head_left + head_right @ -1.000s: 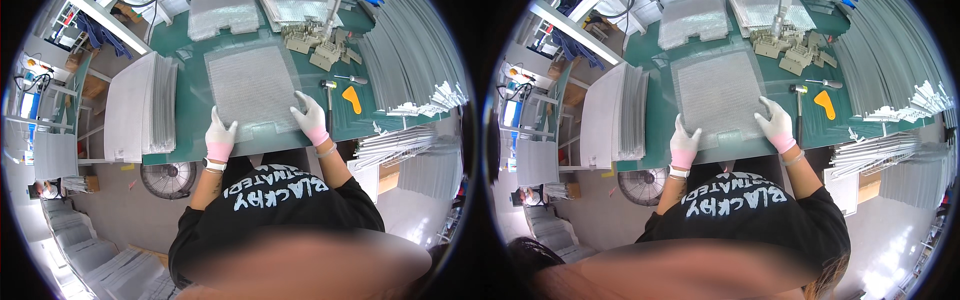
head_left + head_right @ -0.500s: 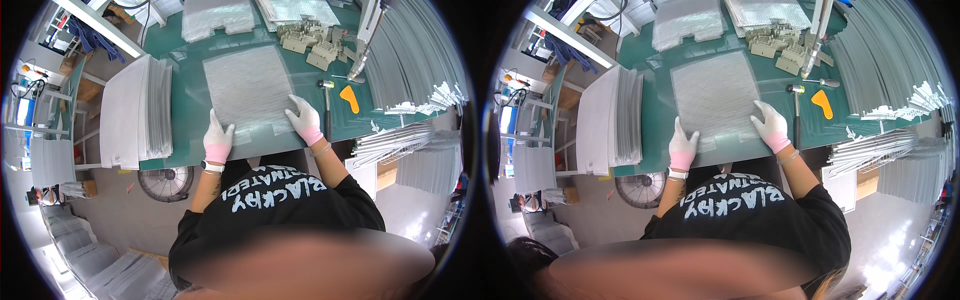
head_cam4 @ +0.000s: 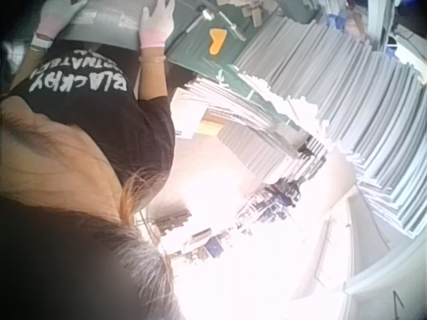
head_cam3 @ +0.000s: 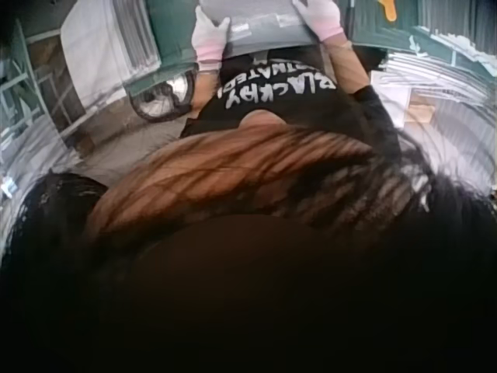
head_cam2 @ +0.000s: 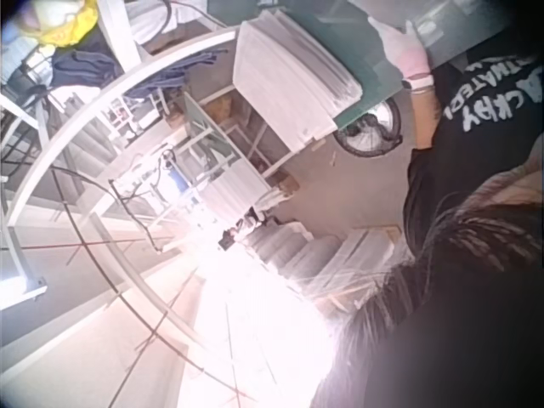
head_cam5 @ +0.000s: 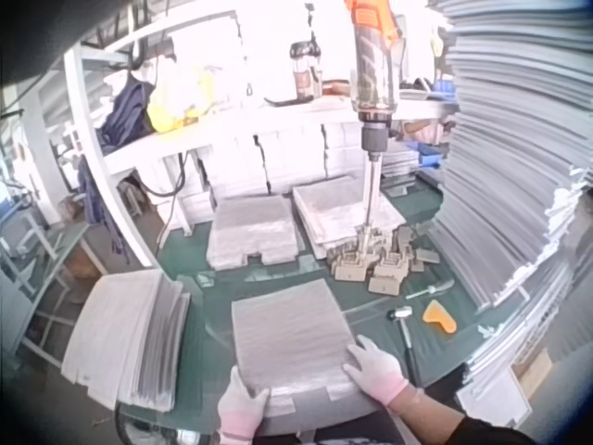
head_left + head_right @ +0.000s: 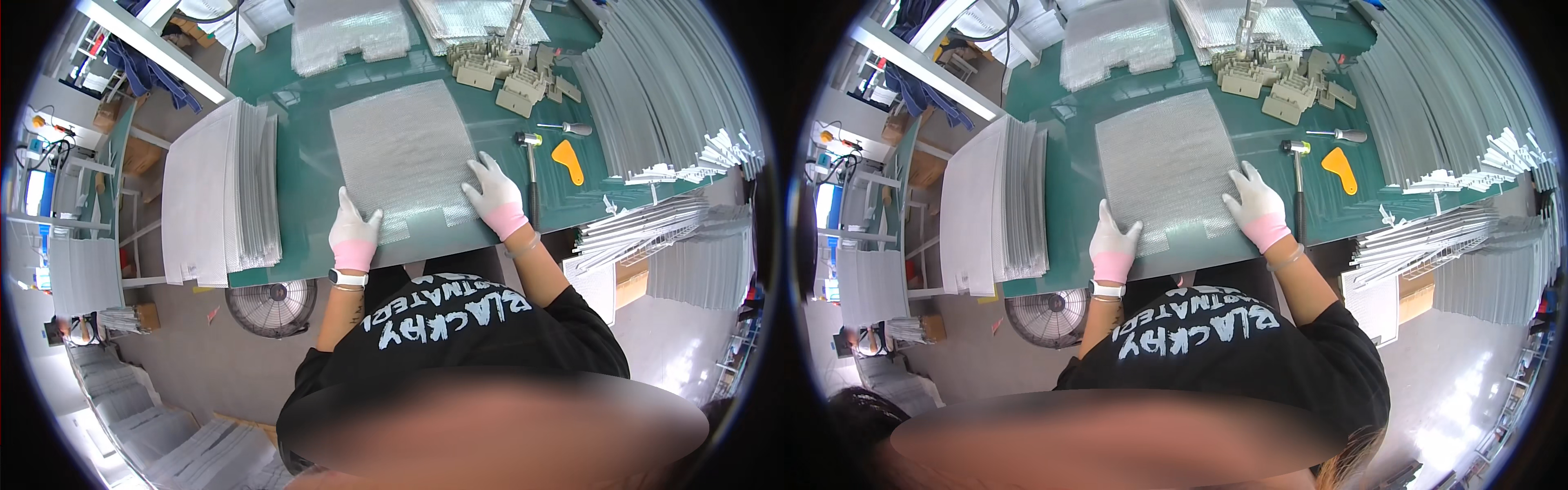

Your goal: Assembling metal frames onto mesh filter pads using a power drill and hammer at a factory workstation.

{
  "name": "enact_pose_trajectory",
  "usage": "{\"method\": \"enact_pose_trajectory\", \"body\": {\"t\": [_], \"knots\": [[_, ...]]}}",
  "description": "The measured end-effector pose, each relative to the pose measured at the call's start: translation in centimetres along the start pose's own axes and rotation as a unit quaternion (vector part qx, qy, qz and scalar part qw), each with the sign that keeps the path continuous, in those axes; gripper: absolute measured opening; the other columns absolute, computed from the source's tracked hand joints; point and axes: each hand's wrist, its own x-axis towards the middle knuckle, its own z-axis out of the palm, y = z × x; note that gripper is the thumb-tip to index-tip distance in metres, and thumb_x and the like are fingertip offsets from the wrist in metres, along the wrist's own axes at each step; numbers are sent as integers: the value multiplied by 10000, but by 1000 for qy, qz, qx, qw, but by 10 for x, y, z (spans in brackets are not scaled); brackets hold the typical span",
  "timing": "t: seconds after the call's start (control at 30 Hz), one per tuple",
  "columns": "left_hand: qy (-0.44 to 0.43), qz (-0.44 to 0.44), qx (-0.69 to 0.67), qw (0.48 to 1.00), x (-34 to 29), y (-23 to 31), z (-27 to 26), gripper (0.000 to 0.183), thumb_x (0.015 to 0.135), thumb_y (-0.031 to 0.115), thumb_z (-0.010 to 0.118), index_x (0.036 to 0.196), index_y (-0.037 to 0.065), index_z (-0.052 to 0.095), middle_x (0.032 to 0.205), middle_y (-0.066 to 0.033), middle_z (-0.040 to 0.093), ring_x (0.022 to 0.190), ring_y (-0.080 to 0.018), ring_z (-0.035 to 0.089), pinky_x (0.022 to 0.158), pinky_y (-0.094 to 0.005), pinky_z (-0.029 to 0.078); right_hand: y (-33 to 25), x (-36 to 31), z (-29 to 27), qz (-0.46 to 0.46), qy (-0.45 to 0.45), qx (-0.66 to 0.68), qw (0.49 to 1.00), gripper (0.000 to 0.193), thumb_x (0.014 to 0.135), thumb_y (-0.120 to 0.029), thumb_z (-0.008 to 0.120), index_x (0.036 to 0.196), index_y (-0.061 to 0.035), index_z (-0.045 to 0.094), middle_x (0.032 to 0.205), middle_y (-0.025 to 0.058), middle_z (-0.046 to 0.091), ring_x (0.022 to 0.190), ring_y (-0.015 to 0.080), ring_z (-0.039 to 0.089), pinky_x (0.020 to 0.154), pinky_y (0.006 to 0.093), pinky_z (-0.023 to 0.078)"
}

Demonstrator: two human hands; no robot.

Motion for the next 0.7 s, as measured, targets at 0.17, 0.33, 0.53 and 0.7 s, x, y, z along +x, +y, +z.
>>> {"method": "enact_pose_trajectory", "body": {"t": [0.17,0.33,0.53,0.7], "knots": [[3,22,69,997,12,4,-21,851,792,336,723,1468,67,282,1421,-207,421,1241,-408,470,988,-457,432,7,30,-25,-42,-73,-66,994,377,809,-326,673,1120,-115,660,1357,232,488,1120,398,567,952,405,476],[-39,202,151,967,33,-21,-11,697,782,349,696,1396,124,455,1485,-144,361,1385,-440,255,1142,-564,172,0,164,-55,-121,26,42,991,347,834,-358,602,875,-24,689,953,211,666,909,381,631,828,449,497],[7,226,102,969,33,-7,-24,765,754,385,725,1398,94,433,1473,-243,306,1350,-516,240,1123,-604,156,-7,319,-34,152,41,-165,974,716,792,-585,629,1233,-25,570,1236,264,570,1128,369,589,953,461,472],[63,218,42,973,3,-22,-32,842,727,335,762,1413,46,368,1471,-268,264,1348,-514,226,1114,-595,171,2,372,-65,136,-56,-202,968,880,745,-617,638,1417,-91,426,1436,222,420,1249,355,516,1031,475,435]]}}
